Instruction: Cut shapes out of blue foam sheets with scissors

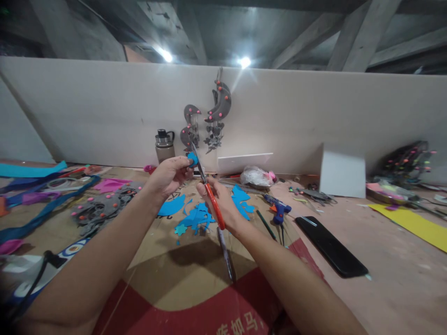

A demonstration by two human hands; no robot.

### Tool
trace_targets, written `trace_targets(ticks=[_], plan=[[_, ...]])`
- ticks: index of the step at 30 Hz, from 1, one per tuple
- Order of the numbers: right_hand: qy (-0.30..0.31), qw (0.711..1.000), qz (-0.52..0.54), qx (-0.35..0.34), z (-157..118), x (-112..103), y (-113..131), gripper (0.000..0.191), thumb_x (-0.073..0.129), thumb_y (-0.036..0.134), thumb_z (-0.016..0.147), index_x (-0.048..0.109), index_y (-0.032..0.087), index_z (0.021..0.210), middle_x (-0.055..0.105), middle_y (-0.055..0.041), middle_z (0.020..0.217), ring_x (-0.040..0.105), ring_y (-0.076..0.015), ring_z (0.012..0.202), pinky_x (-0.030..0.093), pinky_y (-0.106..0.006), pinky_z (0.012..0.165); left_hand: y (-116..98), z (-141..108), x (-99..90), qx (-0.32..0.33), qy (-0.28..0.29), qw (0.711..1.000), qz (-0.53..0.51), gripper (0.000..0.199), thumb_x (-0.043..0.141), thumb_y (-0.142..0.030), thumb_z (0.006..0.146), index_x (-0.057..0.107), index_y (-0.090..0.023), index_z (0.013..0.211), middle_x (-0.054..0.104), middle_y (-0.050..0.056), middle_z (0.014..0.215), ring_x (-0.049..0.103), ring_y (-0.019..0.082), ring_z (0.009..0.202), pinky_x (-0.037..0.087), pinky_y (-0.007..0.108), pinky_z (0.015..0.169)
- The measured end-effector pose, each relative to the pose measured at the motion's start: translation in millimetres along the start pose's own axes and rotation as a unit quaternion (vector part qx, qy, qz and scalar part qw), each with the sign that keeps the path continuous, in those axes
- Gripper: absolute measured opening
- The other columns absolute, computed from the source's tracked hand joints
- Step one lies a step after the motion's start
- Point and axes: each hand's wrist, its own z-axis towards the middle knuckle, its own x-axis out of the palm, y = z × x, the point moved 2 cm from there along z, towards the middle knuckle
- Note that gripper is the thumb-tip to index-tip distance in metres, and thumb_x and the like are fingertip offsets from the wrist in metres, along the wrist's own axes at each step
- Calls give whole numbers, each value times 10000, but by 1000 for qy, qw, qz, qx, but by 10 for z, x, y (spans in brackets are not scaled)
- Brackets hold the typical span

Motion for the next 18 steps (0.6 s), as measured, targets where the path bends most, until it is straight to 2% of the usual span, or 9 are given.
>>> trace_targets(ticks=[10, 18], plan=[[8, 999, -30, 28, 26, -20, -49, 337, 644, 489, 811, 531, 223, 983, 342, 91, 621, 315, -55, 443, 288, -166, 373, -104, 14, -92, -17, 17, 998, 61, 205, 761, -106, 613, 567, -120, 548, 536, -17, 534, 499, 57, 504, 443, 182, 547], [37, 998, -31, 34, -18, -8, 29, 310, 646, 478, 817, 476, 226, 877, 338, 93, 615, 289, -43, 435, 253, -159, 373, -151, 23, -159, -25, 41, 993, 105, 177, 785, -162, 582, 615, -116, 570, 580, 2, 549, 518, 60, 510, 443, 184, 552]])
